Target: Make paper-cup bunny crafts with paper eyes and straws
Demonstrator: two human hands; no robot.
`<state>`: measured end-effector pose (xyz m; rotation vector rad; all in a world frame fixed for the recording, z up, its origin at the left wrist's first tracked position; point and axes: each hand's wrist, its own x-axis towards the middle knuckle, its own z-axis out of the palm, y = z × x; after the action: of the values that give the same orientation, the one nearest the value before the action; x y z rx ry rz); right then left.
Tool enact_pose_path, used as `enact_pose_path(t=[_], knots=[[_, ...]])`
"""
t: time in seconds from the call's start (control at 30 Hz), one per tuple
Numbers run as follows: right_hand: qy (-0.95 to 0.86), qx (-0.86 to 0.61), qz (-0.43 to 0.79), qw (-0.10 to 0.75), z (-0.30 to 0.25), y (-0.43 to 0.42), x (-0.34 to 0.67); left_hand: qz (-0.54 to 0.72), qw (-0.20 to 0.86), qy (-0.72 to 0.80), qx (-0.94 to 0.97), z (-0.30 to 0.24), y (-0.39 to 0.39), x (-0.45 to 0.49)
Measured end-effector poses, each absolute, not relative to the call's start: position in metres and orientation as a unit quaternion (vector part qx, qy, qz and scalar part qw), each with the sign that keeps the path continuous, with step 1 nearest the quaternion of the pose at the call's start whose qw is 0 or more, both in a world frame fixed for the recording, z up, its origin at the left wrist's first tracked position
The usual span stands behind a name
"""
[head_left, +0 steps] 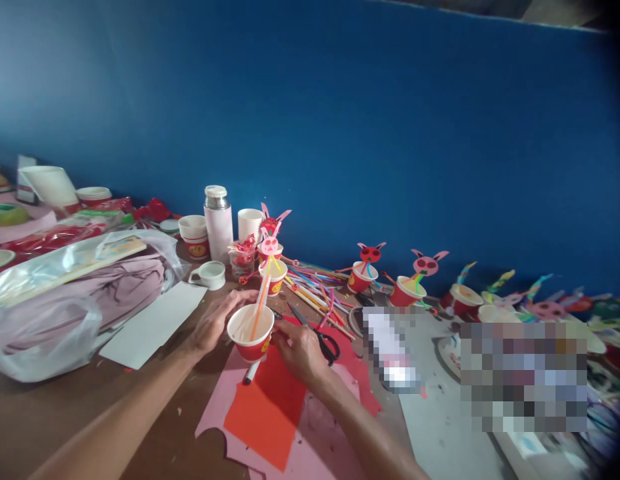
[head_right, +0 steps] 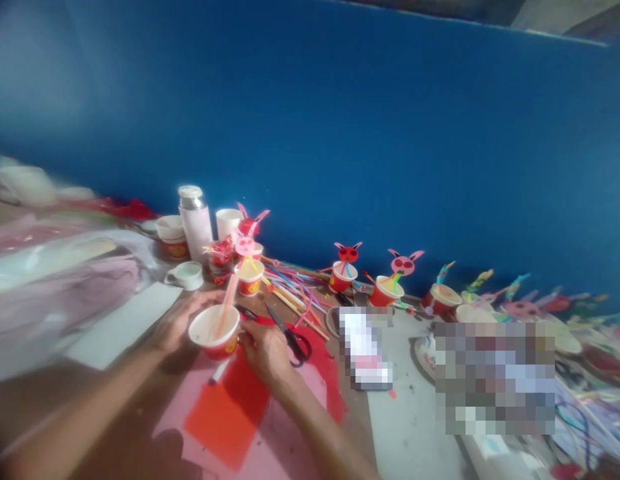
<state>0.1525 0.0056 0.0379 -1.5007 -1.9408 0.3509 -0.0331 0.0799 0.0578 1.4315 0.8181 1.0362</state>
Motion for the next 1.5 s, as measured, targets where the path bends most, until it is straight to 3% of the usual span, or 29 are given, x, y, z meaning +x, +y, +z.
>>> enact_pose_path(t=[0.47, 0.73, 0.93, 1.2, 1.5], knots=[[-0.704, -0.599, 0.071, 0.375, 0.022, 0.006, 0.143, 0.328, 0.639, 0.397, 0.571, 0.048, 0.067, -0.078], [-0.707, -0.593, 0.052, 0.382, 0.007, 0.001, 0.137, 0.36, 0.634, 0.378, 0.571, 0.049, 0.055, -0.073], [-0.706, -0.587, 0.054, 0.394, 0.006, -0.006, 0.144, 0.317, 0.662, 0.367, 0.571, 0.039, 0.06, -0.081], [-0.707, -0.573, 0.03, 0.412, -0.002, -0.005, 0.146, 0.282, 0.613, 0.368, 0.64, 0.029, 0.072, -0.092], [-0.732, -0.54, 0.032, 0.413, -0.001, -0.009, 0.134, 0.326, 0.622, 0.376, 0.604, 0.03, 0.077, -0.095]])
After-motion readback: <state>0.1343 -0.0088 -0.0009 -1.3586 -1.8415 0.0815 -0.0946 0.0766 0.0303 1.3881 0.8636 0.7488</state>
